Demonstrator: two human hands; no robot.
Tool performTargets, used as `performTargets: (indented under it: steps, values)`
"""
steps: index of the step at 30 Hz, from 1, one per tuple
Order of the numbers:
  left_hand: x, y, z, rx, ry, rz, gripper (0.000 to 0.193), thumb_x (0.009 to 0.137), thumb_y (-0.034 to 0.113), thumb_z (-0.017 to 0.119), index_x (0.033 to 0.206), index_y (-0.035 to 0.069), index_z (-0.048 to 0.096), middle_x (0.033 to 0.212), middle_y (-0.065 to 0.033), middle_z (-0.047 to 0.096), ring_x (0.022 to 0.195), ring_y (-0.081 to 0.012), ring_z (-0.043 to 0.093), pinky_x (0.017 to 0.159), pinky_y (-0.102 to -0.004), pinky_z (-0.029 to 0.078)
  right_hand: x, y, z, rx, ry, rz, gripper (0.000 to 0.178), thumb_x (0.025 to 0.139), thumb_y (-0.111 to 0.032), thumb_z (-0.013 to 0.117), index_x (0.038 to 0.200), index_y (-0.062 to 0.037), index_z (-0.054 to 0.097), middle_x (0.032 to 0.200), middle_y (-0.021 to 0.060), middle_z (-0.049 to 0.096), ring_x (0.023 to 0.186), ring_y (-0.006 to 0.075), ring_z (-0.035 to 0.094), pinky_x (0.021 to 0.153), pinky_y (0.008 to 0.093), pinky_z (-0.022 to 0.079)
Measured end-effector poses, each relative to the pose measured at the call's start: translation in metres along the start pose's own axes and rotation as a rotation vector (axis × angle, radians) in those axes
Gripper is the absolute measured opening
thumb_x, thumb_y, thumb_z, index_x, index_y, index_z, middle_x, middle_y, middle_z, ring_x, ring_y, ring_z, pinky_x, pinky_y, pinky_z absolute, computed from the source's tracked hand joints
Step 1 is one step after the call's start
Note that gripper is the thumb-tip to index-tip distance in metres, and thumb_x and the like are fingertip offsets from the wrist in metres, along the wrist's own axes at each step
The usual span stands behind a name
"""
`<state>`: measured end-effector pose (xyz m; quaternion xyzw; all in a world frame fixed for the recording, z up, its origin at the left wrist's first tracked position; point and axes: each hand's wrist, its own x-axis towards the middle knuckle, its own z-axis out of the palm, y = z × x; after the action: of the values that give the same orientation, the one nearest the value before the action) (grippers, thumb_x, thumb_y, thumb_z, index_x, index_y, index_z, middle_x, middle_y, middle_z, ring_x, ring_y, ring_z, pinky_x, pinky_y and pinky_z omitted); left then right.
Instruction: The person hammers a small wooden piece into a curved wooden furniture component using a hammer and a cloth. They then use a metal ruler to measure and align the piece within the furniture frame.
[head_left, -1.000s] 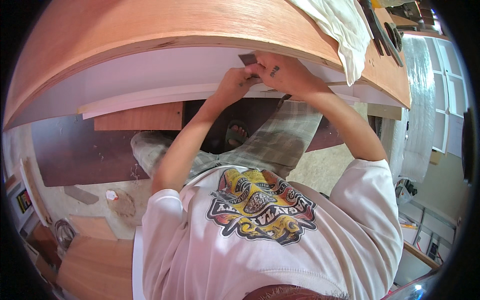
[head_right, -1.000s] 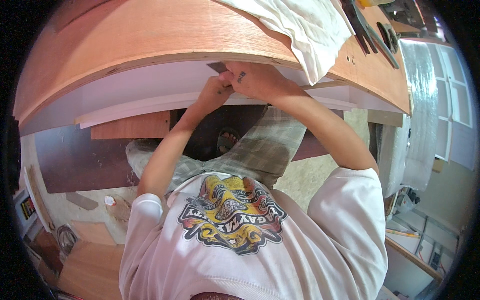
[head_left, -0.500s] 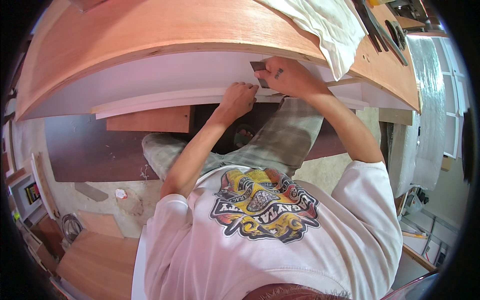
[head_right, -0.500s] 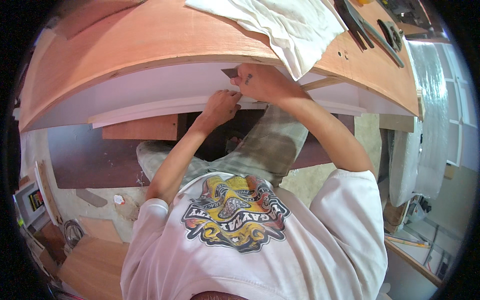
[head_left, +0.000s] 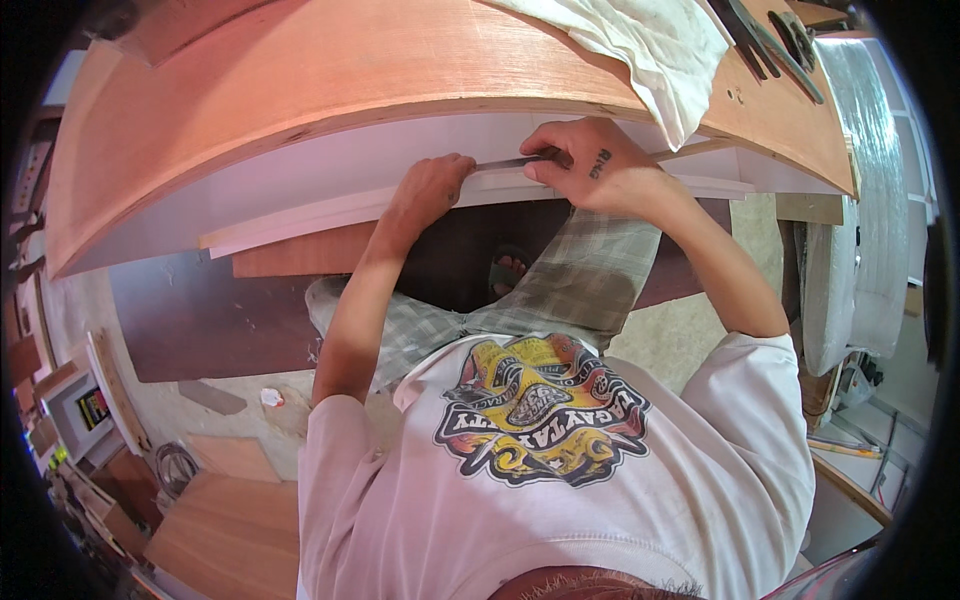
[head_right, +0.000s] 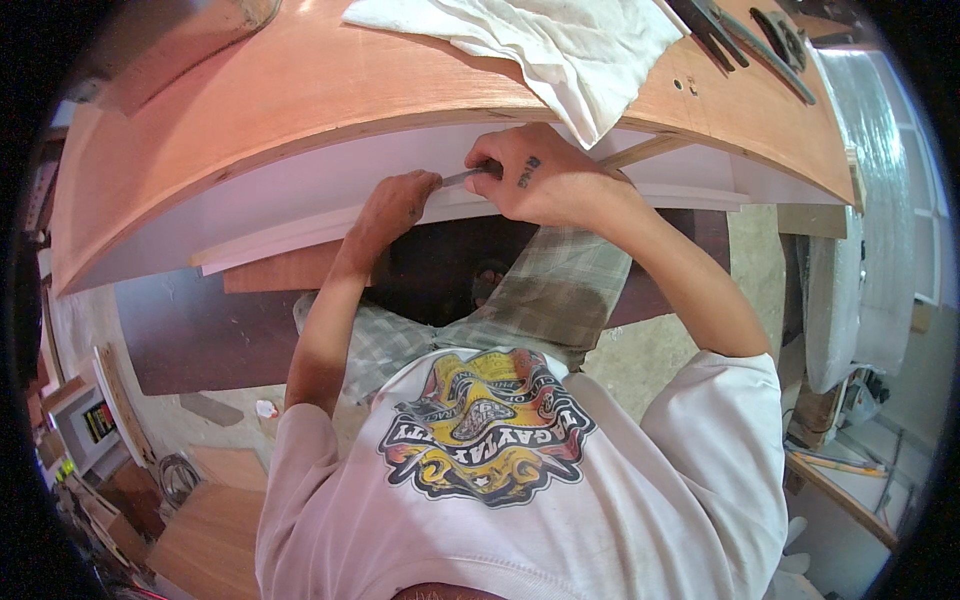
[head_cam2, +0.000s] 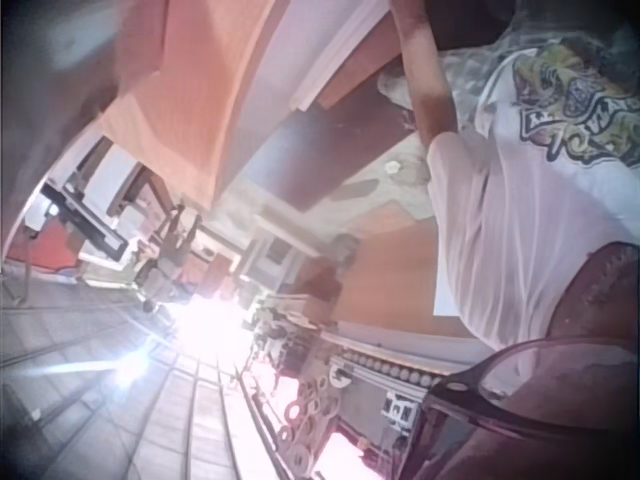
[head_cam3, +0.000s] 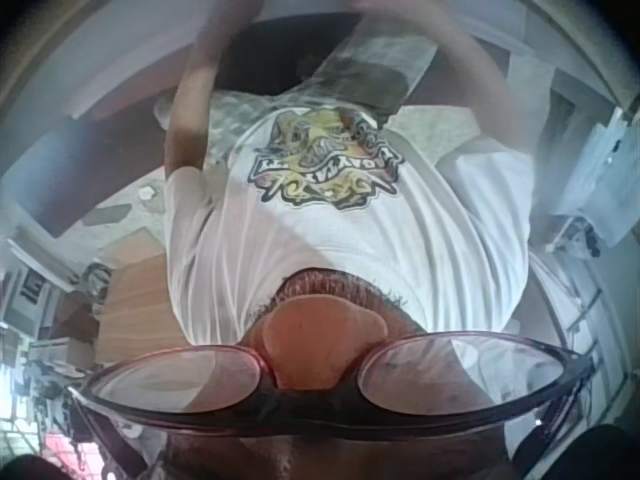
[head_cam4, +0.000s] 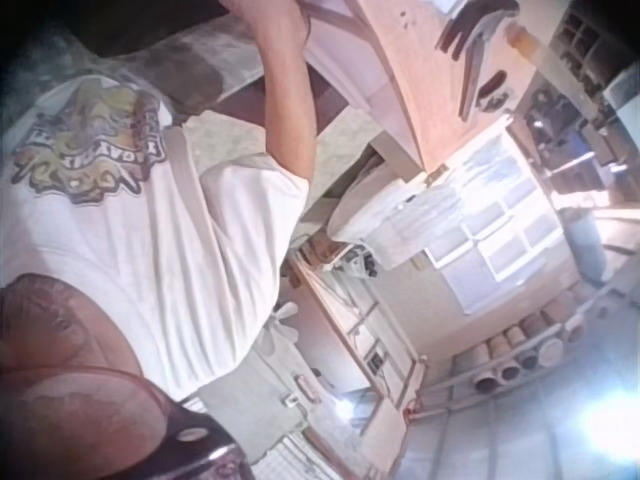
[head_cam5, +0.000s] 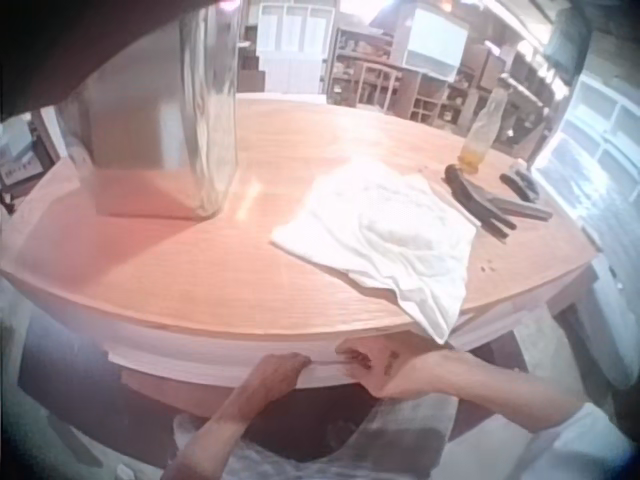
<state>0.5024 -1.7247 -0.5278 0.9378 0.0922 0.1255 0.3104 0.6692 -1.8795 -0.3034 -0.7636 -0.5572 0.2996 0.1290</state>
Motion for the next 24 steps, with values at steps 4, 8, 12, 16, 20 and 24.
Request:
performTargets:
  steps: [4,8,12,16,20,24]
  values:
    - [-0.008,0.001,0.016,-0.043,0.104,0.059,0.027,0.089,0.002,0.060,0.113,0.006,0.069,0.101,-0.0181,0.072,0.095,-0.0406,0.069,0.081,-0.0499,0.056,0.003,0.005,0.006,-0.330,-0.082,-0.082,0.020,0.092,-0.015,0.063,0.107,-0.0038,0.069,0.100,0.0194,0.072,0.095,0.0387,0.069,0.085,0.0479,0.054]
    - [-0.014,0.008,0.026,0.056,0.212,0.108,0.030,0.082,0.003,0.064,0.112,0.006,0.068,0.106,-0.0156,0.071,0.101,-0.0372,0.069,0.085,-0.0483,0.057,0.010,0.007,0.020,-0.624,-0.177,-0.169,0.015,0.086,-0.011,0.062,0.100,-0.0051,0.066,0.095,0.0199,0.069,0.093,0.0407,0.068,0.083,0.0531,0.053]
    - [-0.053,-0.010,-0.027,0.174,0.093,-0.143,0.016,0.096,0.024,0.067,0.102,0.009,0.069,0.090,-0.0119,0.070,0.089,-0.0336,0.070,0.082,-0.0484,0.053,0.025,0.005,0.032,-0.709,-0.176,-0.204,0.011,0.086,-0.005,0.061,0.097,-0.0033,0.063,0.085,0.0212,0.068,0.087,0.0416,0.069,0.078,0.0530,0.053]
    - [-0.149,-0.074,-0.106,0.416,0.018,-0.276,0.027,0.097,0.036,0.066,0.101,0.010,0.071,0.100,-0.0110,0.073,0.096,-0.0315,0.069,0.092,-0.0466,0.050,0.040,-0.018,0.041,-0.574,-0.082,-0.268,0.026,0.085,0.003,0.057,0.109,-0.0039,0.064,0.080,0.0186,0.069,0.080,0.0395,0.069,0.074,0.0501,0.053]
    - [-0.228,-0.109,-0.188,0.563,0.127,-0.381,0.030,0.100,0.034,0.063,0.112,0.006,0.067,0.118,-0.0153,0.068,0.115,-0.0351,0.062,0.099,-0.0455,0.051,0.043,-0.032,0.046,-0.221,-0.021,-0.319,0.023,0.092,-0.001,0.056,0.113,-0.0036,0.062,0.085,0.0218,0.069,0.085,0.0443,0.067,0.075,0.0537,0.051]
    - [-0.249,-0.124,-0.208,0.715,0.140,-0.657,0.037,0.101,0.033,0.061,0.120,0.001,0.064,0.127,-0.0162,0.063,0.128,-0.0337,0.056,0.106,-0.0428,0.049,0.061,-0.050,0.060,-0.174,-0.037,-0.353,0.021,0.096,-0.005,0.056,0.117,-0.0038,0.059,0.089,0.0249,0.069,0.089,0.0480,0.066,0.076,0.0561,0.050]
